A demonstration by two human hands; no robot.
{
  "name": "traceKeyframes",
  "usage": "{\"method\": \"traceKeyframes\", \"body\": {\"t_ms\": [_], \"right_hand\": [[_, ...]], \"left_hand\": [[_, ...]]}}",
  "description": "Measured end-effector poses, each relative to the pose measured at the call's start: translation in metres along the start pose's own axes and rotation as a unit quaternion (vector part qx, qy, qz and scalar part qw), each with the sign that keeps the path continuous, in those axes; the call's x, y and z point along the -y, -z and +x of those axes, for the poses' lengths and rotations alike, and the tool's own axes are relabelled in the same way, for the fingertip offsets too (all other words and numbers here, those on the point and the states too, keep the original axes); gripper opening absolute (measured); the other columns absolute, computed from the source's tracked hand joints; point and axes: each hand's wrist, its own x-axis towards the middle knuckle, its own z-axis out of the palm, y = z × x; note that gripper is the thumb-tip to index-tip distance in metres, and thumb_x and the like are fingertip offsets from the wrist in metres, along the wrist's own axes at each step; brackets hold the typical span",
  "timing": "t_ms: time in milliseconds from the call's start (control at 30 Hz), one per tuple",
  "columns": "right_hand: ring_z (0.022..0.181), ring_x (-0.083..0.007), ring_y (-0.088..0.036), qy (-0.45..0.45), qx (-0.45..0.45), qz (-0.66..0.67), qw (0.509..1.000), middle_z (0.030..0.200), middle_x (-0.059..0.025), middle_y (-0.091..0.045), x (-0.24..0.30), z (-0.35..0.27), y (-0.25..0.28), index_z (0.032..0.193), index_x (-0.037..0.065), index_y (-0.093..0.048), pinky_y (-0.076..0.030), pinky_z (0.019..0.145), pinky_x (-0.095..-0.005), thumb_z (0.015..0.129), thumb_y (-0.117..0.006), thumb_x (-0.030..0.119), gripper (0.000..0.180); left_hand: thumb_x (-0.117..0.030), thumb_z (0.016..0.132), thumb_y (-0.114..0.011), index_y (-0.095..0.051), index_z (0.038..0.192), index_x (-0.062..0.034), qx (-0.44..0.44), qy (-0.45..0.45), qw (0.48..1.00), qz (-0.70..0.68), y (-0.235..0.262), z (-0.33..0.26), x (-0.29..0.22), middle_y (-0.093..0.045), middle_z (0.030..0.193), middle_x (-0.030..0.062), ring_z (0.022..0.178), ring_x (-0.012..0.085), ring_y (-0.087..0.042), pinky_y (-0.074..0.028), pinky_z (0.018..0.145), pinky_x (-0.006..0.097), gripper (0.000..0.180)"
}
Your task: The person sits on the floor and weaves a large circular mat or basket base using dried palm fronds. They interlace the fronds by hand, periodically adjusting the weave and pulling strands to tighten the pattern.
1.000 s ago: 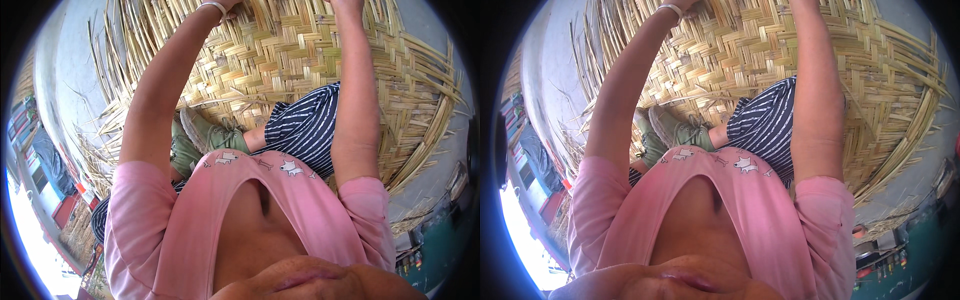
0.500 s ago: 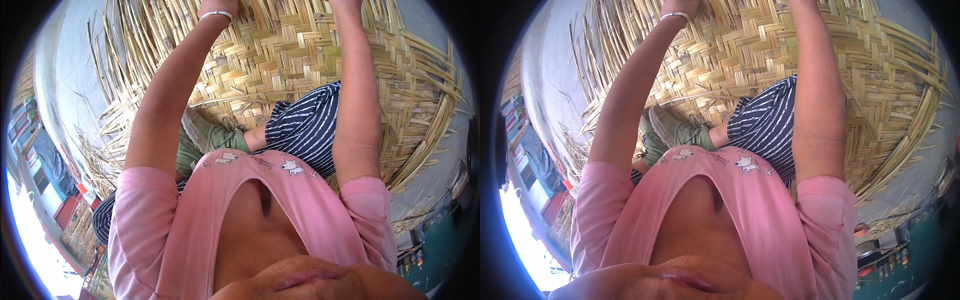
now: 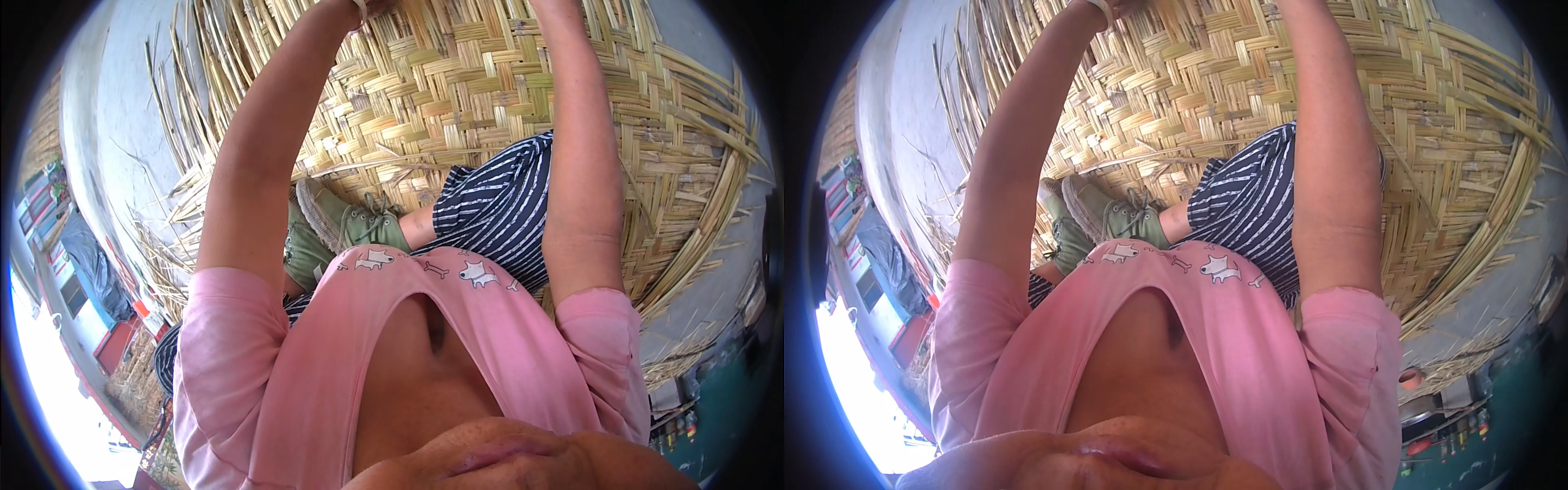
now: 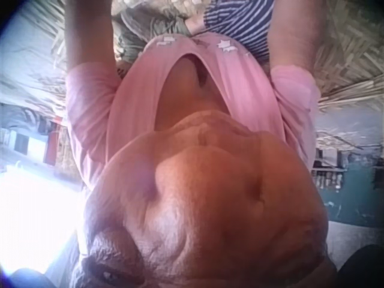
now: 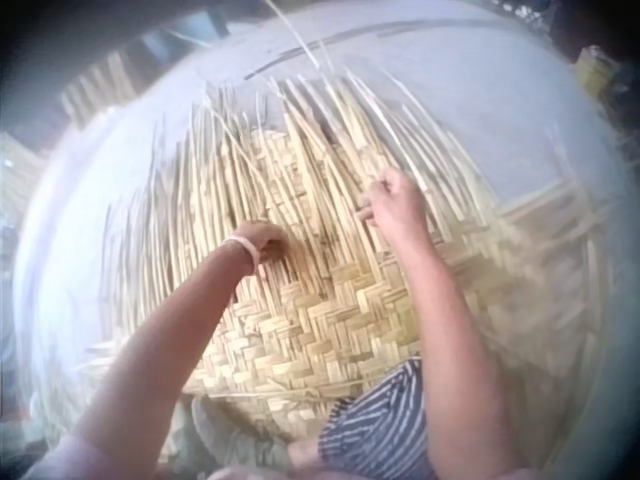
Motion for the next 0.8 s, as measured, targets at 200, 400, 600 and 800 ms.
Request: {"method": "traceKeyframes", "body": {"t_ms": [200,400,600,800], "right_hand": [[0.064,-0.0171,-0.071,0.007,0.026,-0.015,1.0,0.08,-0.011,-0.07,0.002,-0.004,0.0,0.092,0.003,-0.061,-0.055,0.053,-0.0295,0.1,-0.055,0.01,0.012],[0.066,-0.019,-0.072,-0.012,0.03,-0.055,0.998,0.082,-0.0119,-0.071,-0.016,0.003,-0.005,0.094,0.002,-0.062,-0.056,0.057,-0.0317,0.099,-0.055,0.011,0.012],[0.083,-0.0315,-0.073,-0.047,0.029,-0.278,0.959,0.093,-0.019,-0.074,-0.013,-0.003,0.0,0.108,0.003,-0.066,-0.056,0.076,-0.0455,0.095,-0.059,0.02,0.023],[0.102,-0.0419,-0.068,-0.03,0.045,-0.324,0.944,0.107,-0.0262,-0.071,-0.035,0.003,-0.002,0.114,0.002,-0.066,-0.052,0.087,-0.0507,0.094,-0.058,0.022,0.029]], "left_hand": [[-0.01,0.099,-0.066,-0.066,0.095,-0.0012,0.046,0.027,0.98,-0.191,-0.011,-0.054,-0.016,-0.07,0.082,0.0112,0.079,0.024,-0.071,-0.06,0.071,0.036,0.01],[-0.017,0.093,-0.077,-0.066,0.099,-0.0026,0.078,-0.052,0.995,-0.02,-0.008,-0.039,0.009,-0.067,0.079,0.007,0.069,0.0173,-0.063,-0.053,0.062,0.031,0.019],[-0.018,0.093,-0.077,-0.064,0.094,-0.0013,0.0,-0.1,0.995,-0.012,-0.016,-0.032,0.029,-0.067,0.074,0.0075,0.062,0.0161,-0.061,-0.05,0.054,0.031,0.022],[-0.018,0.092,-0.077,-0.063,0.089,-0.0021,0.014,-0.081,0.996,-0.022,-0.024,-0.042,0.028,-0.065,0.074,0.007,0.062,0.0164,-0.06,-0.048,0.052,0.031,0.022]]}}
